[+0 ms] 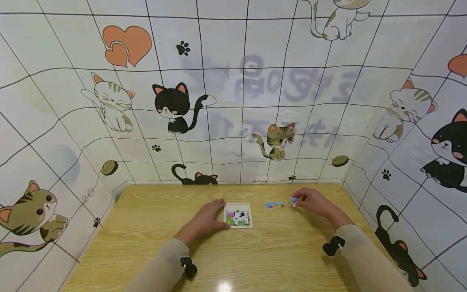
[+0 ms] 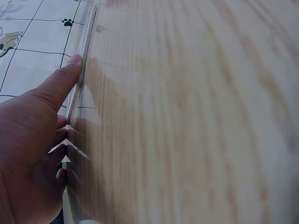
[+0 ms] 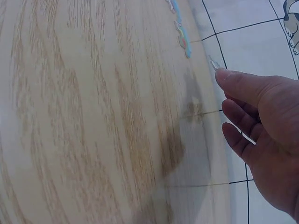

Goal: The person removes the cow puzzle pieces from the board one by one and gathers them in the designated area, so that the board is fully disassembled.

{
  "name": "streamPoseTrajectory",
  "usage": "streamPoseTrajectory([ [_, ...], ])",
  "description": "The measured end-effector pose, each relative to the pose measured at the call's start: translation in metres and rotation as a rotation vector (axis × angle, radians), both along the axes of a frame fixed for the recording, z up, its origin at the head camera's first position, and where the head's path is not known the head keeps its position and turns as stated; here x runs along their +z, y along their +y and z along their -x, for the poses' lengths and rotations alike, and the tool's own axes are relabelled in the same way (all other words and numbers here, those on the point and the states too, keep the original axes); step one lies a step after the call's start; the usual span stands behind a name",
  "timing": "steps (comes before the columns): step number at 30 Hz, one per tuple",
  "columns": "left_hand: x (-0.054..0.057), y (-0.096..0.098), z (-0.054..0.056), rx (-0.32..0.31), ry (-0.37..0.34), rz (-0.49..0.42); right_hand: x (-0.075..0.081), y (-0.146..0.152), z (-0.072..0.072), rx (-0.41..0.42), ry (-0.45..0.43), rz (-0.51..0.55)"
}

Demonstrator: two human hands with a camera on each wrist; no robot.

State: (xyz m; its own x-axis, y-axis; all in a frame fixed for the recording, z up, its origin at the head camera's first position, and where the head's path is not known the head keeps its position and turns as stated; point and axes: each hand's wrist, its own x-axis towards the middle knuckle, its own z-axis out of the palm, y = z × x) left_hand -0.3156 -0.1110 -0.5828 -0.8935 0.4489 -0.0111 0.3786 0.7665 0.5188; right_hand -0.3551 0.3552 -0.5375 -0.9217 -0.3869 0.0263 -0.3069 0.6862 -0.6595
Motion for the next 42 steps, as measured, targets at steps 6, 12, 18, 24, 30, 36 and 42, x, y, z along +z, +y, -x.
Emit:
streamPoseTrajectory([
  [6,0.0,0.0,0.0,-0.001,0.003,0.002,-0.003,-0.004,0.001,-0.003,-0.002,0.001],
  [12,-0.002,0.0,0.002,-0.004,0.008,0.015,-0.009,-0.005,0.005,0.003,-0.055,0.0],
  [18,-0.001,0.0,0.001,0.002,0.002,0.022,-0.022,-0.001,0.012,0.03,-0.027,-0.057],
  [24,0.0,0.001,0.0,0.003,0.004,0.016,-0.025,-0.001,0.013,0.034,-0.038,-0.063],
  [30,0.001,0.001,-0.001,0.002,0.018,0.01,-0.023,-0.002,0.01,0.027,-0.065,-0.074],
  [36,0.0,0.001,-0.001,0.005,0.021,0.011,-0.02,-0.003,0.009,0.031,-0.055,-0.084],
  [42,0.0,0.001,-0.001,0.009,0.013,0.008,-0.018,-0.004,0.006,0.04,-0.059,-0.067],
])
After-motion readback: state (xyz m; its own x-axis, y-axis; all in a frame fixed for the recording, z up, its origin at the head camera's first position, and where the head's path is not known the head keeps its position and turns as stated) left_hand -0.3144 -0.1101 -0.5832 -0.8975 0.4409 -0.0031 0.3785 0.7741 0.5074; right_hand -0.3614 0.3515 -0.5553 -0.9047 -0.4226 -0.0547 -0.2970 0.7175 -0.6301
